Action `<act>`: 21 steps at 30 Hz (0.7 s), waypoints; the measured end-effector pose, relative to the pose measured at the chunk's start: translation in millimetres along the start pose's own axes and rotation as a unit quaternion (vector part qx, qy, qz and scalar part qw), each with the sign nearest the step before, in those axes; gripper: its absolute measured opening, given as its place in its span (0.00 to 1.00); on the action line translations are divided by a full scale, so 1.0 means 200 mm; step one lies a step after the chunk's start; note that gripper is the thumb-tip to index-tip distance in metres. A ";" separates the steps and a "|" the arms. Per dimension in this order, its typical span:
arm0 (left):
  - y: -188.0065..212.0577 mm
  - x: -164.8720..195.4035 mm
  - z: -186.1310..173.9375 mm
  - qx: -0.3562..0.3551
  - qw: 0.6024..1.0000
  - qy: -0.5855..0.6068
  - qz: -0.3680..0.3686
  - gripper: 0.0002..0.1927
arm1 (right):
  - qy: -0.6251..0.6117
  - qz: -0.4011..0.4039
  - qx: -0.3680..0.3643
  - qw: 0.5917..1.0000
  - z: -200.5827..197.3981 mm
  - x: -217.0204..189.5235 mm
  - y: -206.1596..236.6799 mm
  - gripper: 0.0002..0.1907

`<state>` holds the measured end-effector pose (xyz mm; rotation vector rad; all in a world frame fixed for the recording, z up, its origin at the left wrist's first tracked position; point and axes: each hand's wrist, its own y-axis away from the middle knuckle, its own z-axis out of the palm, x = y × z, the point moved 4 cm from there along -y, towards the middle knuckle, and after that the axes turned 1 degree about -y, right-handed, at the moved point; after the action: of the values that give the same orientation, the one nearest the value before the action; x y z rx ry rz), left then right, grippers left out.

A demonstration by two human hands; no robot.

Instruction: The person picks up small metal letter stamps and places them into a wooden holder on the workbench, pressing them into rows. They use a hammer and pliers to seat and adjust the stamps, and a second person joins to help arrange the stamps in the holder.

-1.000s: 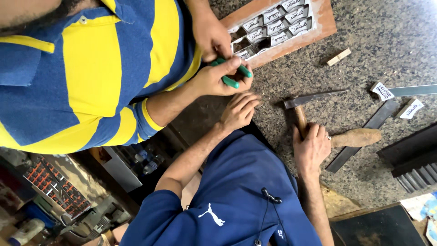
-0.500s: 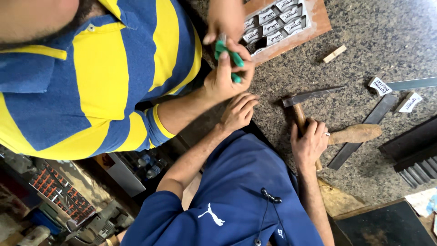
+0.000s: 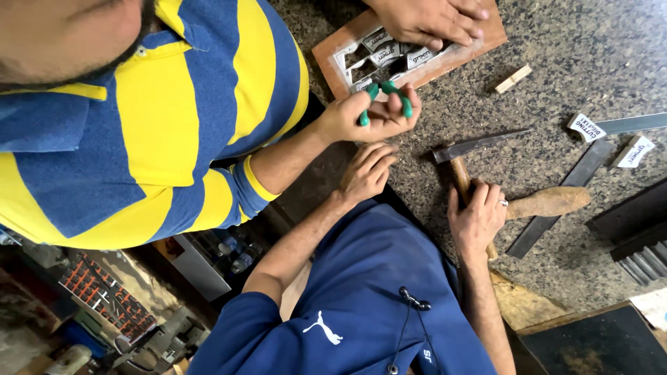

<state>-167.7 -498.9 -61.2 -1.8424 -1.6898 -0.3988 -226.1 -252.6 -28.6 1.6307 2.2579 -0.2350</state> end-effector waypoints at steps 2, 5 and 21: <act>-0.01 0.01 -0.01 0.006 1.000 -0.005 0.003 0.12 | 0.008 -0.004 0.002 1.000 0.00 0.00 0.00 0.22; -0.02 0.02 0.00 0.007 1.000 -0.004 0.011 0.11 | 0.009 0.001 0.003 1.000 0.01 0.01 0.01 0.22; -0.13 0.09 0.13 0.015 0.997 -0.027 0.068 0.09 | -0.016 0.000 0.012 1.000 -0.02 0.03 -0.02 0.20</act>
<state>-194.6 -468.3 -65.7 -1.9479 -1.5860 -0.2671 -231.4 -247.1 -28.2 1.6273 2.2395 -0.2871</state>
